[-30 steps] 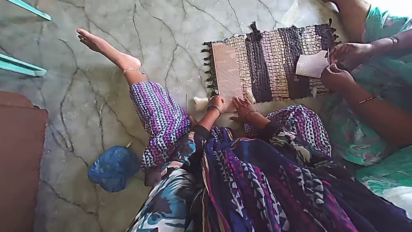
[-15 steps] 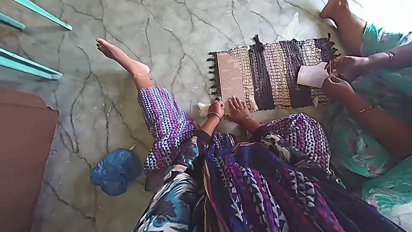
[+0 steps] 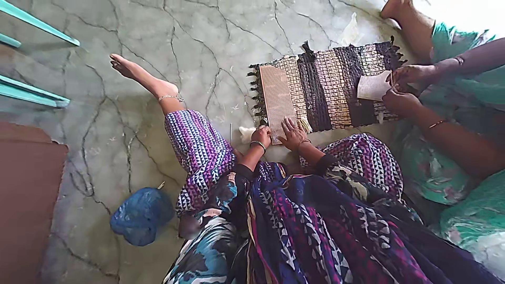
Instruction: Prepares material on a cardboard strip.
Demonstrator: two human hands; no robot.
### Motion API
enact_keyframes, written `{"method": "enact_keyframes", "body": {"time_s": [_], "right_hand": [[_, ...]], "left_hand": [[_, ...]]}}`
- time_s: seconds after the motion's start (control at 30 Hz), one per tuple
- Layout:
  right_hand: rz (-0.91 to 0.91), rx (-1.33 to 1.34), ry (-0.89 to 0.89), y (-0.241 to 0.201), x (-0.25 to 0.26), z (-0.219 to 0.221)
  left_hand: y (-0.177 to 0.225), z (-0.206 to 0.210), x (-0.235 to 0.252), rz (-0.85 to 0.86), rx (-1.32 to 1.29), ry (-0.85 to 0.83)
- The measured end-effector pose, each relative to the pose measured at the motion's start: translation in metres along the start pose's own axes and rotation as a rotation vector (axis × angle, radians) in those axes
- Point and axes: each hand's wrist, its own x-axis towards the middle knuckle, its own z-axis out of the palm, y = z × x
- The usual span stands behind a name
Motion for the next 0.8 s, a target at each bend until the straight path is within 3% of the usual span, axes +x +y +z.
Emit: {"method": "enact_keyframes", "body": {"time_s": [0.2, 0.3, 0.37, 0.5, 0.8], "right_hand": [[0.043, -0.067, -0.156, 0.002, -0.006, 0.014], [0.057, -0.124, -0.277, -0.004, -0.021, -0.005], [0.067, -0.056, -0.204, -0.008, -0.025, -0.023], [0.062, -0.074, 0.019, 0.011, -0.003, -0.016], [0.013, -0.062, -0.011, 0.014, 0.003, -0.019]], "left_hand": [[0.003, -0.003, -0.001, -0.034, 0.021, -0.079], [0.009, -0.005, -0.009, -0.024, 0.041, -0.128], [0.01, -0.005, -0.014, -0.022, 0.054, -0.129], [0.006, -0.002, -0.018, 0.017, 0.067, -0.075], [0.01, -0.008, -0.023, 0.087, 0.076, -0.052]]}}
